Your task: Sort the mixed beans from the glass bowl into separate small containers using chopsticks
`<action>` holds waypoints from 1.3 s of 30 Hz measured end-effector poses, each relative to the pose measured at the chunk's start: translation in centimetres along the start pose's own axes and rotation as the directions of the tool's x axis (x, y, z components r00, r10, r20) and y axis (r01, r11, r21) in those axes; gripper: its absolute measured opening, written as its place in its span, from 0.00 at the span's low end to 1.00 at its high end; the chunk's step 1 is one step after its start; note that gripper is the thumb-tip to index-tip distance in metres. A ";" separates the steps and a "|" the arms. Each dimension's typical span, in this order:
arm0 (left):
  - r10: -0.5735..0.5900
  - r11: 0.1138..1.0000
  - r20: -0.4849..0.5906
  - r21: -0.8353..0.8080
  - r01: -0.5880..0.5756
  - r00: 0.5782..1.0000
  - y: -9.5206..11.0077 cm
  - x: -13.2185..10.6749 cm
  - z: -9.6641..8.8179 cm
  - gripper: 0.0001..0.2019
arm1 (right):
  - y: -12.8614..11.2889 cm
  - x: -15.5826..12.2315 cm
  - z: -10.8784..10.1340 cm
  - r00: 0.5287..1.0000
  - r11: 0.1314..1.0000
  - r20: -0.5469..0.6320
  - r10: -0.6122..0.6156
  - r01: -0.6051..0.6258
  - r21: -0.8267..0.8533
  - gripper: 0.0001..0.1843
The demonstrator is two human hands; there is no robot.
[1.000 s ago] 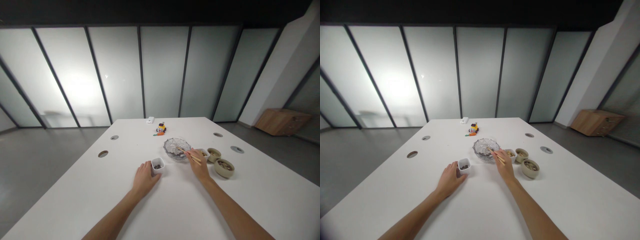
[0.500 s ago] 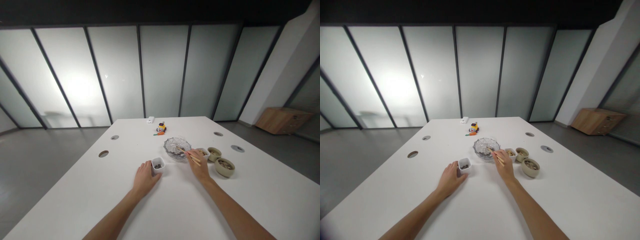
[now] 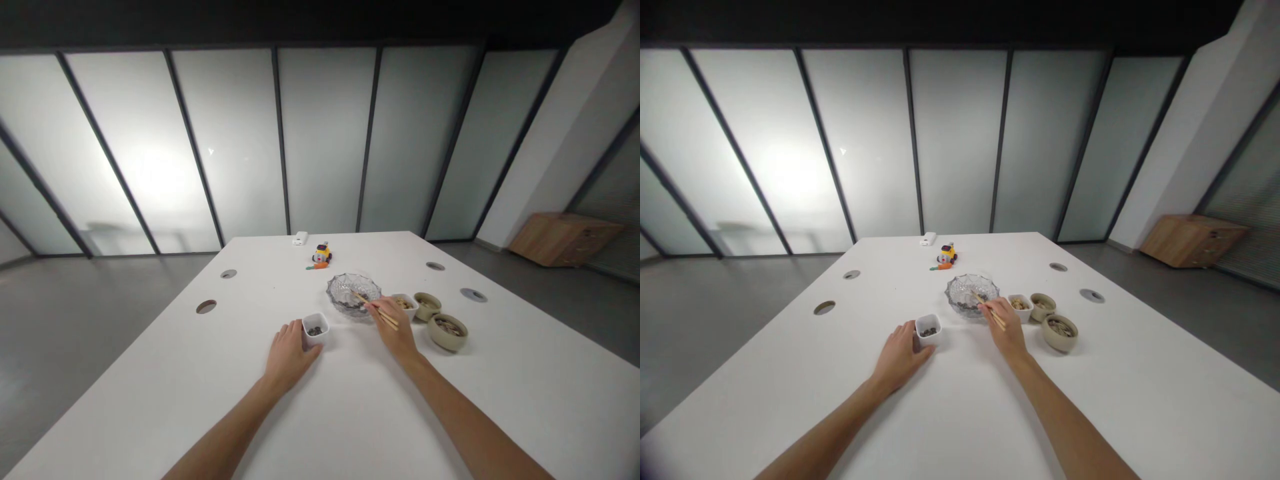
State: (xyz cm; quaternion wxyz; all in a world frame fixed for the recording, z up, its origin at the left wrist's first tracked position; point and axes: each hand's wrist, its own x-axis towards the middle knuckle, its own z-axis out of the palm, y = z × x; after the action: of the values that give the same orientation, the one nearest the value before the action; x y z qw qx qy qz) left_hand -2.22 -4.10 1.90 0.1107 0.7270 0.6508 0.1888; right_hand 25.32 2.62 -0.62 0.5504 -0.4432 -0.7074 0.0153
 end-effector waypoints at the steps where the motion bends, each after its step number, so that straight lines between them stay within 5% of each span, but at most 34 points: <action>1: 0.001 1.000 0.000 0.002 -0.001 1.000 0.0 0.0 0.0 0.14 | 0.1 0.0 0.0 1.000 1.000 -0.003 0.002 -0.002 0.008 0.17; 12: 0.022 1.000 -0.005 0.005 -0.022 1.000 -0.2 0.2 0.3 0.15 | 0.4 -0.1 0.2 0.997 0.997 -0.081 -0.016 0.022 0.074 0.14; 18: 0.027 1.000 -0.007 0.003 -0.027 1.000 -0.4 0.2 0.5 0.14 | 0.0 0.0 0.3 1.000 0.993 0.021 0.011 -0.014 0.120 0.15; 39: 0.032 0.999 -0.027 0.008 -0.031 0.999 -0.5 0.2 0.6 0.14 | 0.4 -0.2 0.4 1.000 0.999 0.007 -0.018 0.018 0.028 0.16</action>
State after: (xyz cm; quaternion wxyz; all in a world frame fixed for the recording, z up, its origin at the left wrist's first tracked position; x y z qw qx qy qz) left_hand -2.37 -3.80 1.15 0.0960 0.7350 0.6414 0.1978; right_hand 25.20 2.94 -1.09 0.5540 -0.4290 -0.7131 0.0217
